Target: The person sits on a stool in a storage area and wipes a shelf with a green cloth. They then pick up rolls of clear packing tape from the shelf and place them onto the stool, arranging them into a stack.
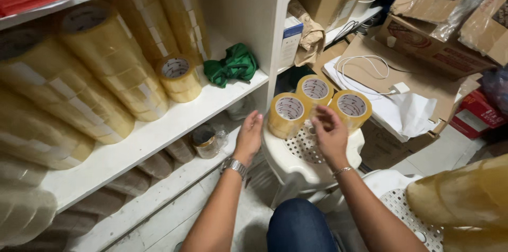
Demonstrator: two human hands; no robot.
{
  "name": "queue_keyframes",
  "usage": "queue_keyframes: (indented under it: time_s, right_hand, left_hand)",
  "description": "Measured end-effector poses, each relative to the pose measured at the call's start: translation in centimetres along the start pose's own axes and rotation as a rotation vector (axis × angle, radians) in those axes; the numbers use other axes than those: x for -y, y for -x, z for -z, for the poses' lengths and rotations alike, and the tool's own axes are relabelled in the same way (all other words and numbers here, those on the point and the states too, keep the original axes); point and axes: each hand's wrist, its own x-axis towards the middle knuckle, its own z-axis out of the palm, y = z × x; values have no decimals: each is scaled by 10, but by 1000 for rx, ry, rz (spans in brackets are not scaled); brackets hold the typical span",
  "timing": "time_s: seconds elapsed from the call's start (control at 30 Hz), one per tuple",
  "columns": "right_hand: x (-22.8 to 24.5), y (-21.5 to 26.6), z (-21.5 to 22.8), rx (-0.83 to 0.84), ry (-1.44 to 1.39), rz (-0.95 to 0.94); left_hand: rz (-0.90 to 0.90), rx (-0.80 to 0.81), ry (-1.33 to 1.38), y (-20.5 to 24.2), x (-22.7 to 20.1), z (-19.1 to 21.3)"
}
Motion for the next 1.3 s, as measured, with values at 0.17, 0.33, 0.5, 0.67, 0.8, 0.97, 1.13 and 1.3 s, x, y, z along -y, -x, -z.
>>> queue_keyframes:
  time_s: [0.17,0.33,0.5,0.67,0.8,0.97,1.13,1.3]
  right_hand:
    - [25,-18,-3,-41,55,250]
    - [55,-27,-31,6,95,436]
    - [89,-25,-83,225,166,513]
    - [109,-24,-148,420,346,502]
    - [109,-31,-200,625,658,457]
    - [107,-53,-256,662,833,443]
    - [126,-47,-286,633,914,452]
    - [148,-36,-298,593,977,394]
  left_hand:
    - [-49,-32,-20,-10,29,42]
    - [-90,-93,-39,12,12,83]
    - [-75,-144,-125,12,24,123]
    - [-119,-220,-107,12,37,142]
    - [-181,-268,-67,10,46,153]
    - [-203,-315,-75,29,25,166]
    - [-230,-330,-74,41,14,174]
    - [-214,-330,-65,45,3,180]
